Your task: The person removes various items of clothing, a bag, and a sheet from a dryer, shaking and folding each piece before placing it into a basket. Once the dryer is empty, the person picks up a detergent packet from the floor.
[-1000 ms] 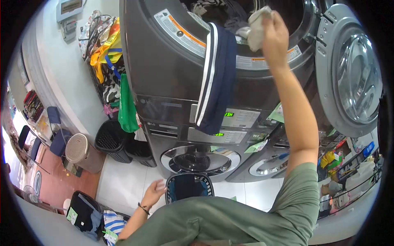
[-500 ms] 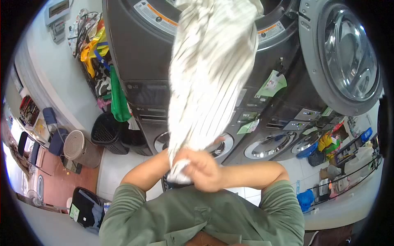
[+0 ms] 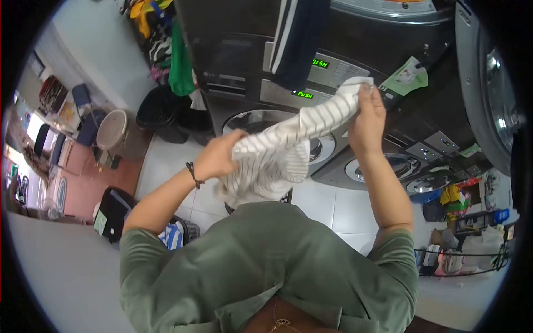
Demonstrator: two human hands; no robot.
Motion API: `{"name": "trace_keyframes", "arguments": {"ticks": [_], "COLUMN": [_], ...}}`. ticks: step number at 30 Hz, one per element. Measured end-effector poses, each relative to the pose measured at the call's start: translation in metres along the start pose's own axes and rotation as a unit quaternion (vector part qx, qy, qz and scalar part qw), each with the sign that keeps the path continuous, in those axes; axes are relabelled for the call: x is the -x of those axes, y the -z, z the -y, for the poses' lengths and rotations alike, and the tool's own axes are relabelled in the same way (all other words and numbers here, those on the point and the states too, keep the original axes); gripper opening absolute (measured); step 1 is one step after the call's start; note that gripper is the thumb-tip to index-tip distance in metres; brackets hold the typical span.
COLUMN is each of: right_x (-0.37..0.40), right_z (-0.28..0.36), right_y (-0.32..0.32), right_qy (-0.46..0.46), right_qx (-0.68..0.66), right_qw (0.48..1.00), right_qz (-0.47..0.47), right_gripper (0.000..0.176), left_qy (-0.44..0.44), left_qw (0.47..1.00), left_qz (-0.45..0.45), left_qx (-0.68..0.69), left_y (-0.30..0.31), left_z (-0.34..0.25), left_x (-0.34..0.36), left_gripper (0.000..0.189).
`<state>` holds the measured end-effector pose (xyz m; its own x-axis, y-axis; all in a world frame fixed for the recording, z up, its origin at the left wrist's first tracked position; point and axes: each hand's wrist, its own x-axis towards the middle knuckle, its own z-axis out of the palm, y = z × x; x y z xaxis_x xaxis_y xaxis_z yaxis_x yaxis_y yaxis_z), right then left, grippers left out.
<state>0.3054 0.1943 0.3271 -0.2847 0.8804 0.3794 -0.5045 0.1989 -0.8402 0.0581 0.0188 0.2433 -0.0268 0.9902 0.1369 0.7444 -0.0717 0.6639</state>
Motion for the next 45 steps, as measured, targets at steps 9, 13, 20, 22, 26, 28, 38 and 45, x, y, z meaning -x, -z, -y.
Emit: {"name": "trace_keyframes", "arguments": {"ticks": [9,13,20,22,26,28,38,45], "right_x": [-0.047,-0.066,0.007,0.025,0.002,-0.002,-0.015,-0.024], "right_z": [0.014,0.034,0.003,-0.036,-0.045,-0.043,-0.013,-0.035], "right_y": [0.008,0.007,-0.070,-0.081,-0.070,-0.062,0.026,0.068], "right_qy": [0.121,0.169,0.176,0.083,-0.008,-0.073,0.125,0.261], "right_qx": [0.030,0.081,0.364,0.348,0.446,0.276,0.605,0.667], "right_qw": [0.991,0.982,0.877,0.855,0.820,0.905,0.712,0.691], "right_qz": [-0.040,-0.003,0.258,0.375,0.359,0.317,0.334,0.091], "right_gripper": [0.019,0.018,0.067,0.073,0.034,0.019,0.024,0.018], "left_qy": [0.096,0.078,0.077,0.018,-0.073,-0.103,0.088,0.019], "left_qw": [0.973,0.842,0.943,0.964,0.922,0.984,0.926,0.919], "left_qz": [-0.211,-0.257,-0.063,-0.010,-0.120,-0.143,-0.331,-0.351], "left_qx": [-0.006,0.468,0.319,0.266,0.361,0.014,0.161,-0.180], "left_y": [0.030,0.080,0.059,0.045,0.017,-0.005,0.012,0.094], "left_z": [0.099,0.038,-0.032,-0.047,-0.029,-0.011,0.076,0.044], "left_x": [0.027,0.030,-0.009,-0.026,-0.044,-0.029,0.030,0.026], "left_gripper": [0.012,0.018,0.026,0.025,0.033,0.062,0.067,0.036]}}
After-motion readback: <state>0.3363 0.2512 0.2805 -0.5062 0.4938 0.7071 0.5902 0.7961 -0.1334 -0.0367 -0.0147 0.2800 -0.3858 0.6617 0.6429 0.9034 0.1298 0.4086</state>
